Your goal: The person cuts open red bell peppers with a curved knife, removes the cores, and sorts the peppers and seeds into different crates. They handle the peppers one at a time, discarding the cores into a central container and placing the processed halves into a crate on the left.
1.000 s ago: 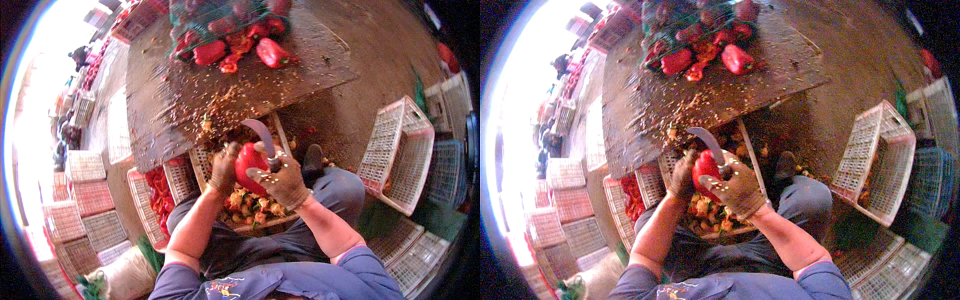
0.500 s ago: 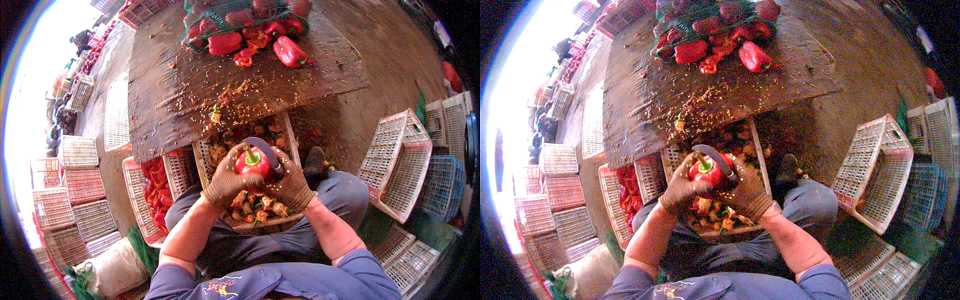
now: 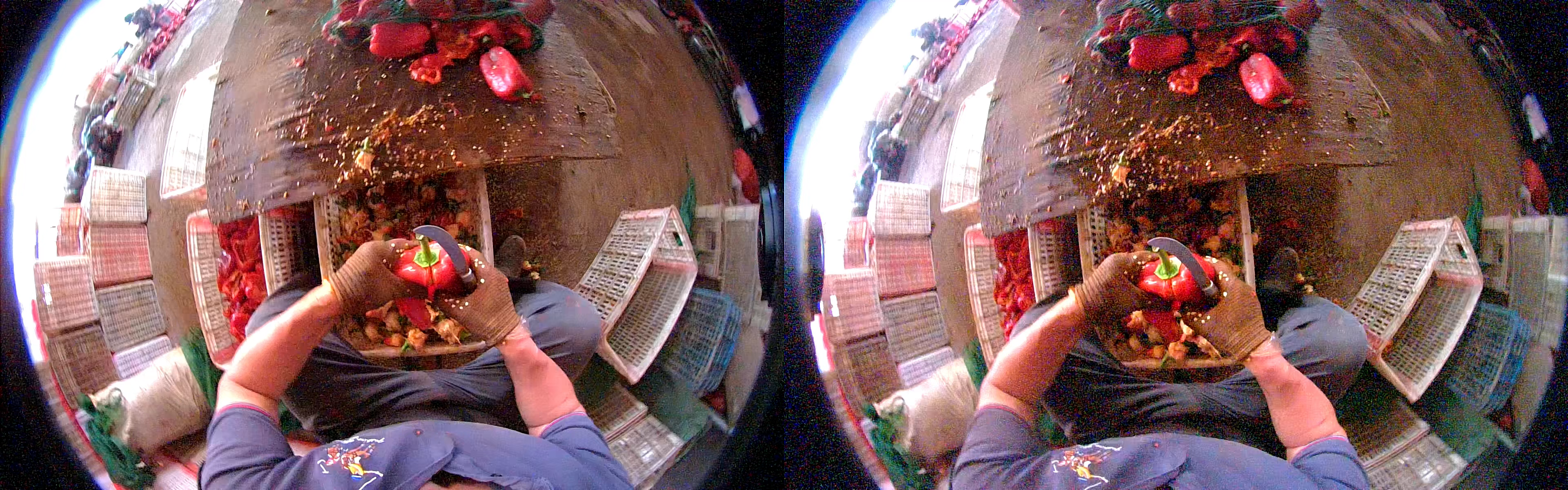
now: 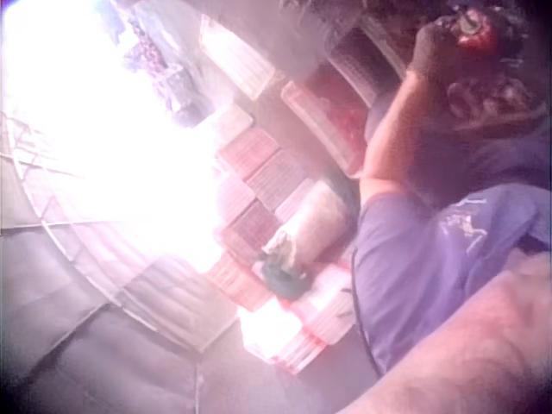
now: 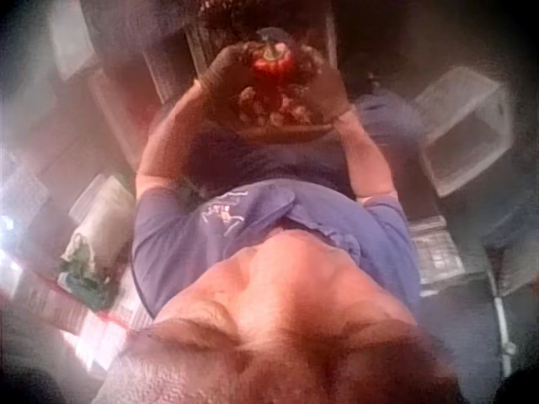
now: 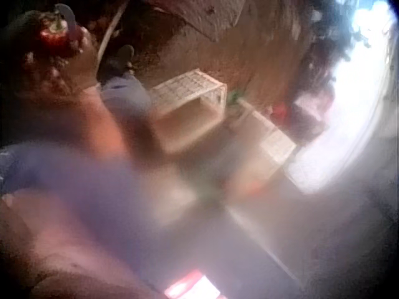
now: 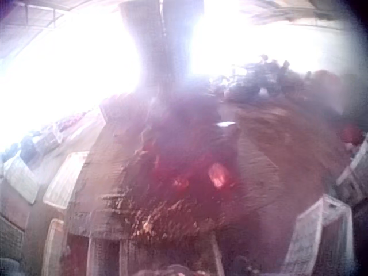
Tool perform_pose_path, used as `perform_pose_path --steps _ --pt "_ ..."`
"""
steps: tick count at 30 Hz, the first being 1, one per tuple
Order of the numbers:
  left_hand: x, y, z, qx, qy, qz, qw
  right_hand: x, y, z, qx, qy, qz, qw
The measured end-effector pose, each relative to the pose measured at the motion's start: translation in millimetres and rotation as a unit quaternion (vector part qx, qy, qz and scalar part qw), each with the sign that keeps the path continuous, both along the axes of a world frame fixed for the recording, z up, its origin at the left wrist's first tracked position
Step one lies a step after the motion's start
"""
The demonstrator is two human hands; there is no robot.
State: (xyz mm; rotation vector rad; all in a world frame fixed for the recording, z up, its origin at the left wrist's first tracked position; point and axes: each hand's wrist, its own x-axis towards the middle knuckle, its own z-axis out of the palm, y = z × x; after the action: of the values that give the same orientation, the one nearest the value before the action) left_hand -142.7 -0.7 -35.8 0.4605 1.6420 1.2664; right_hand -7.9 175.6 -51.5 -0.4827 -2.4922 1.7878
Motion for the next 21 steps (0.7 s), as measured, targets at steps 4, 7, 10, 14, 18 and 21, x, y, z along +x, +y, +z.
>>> perform_pose_path --steps 4,7,10,14,18,21 --pt "-16.7 -9.5 -2.9 -0.019 -0.066 -0.097 0.993 13.3 0.8 -7.0 -0.045 -0.033 0.036 0.998" --pt "-30.0 -13.8 -9.1 -0.032 0.001 -0.176 0.984 12.9 9.5 -5.3 -0.122 -0.079 0.046 0.988" --pt "-28.6 -16.9 -12.1 0.030 0.034 -0.230 0.972 10.8 15.2 -8.7 -0.151 -0.104 0.016 0.983" --pt "-32.2 -10.0 -19.7 0.056 -0.081 -0.074 0.992 2.6 21.2 -27.6 -0.157 -0.051 -0.050 0.985" --pt "-42.9 -8.7 -11.1 -0.024 0.099 0.060 0.993 -5.4 22.1 -16.7 -0.124 -0.058 -0.058 0.989" --pt "-30.4 -14.5 6.8 -0.131 0.336 0.098 0.928 -4.8 19.6 -21.2 -0.075 -0.026 -0.077 0.994"
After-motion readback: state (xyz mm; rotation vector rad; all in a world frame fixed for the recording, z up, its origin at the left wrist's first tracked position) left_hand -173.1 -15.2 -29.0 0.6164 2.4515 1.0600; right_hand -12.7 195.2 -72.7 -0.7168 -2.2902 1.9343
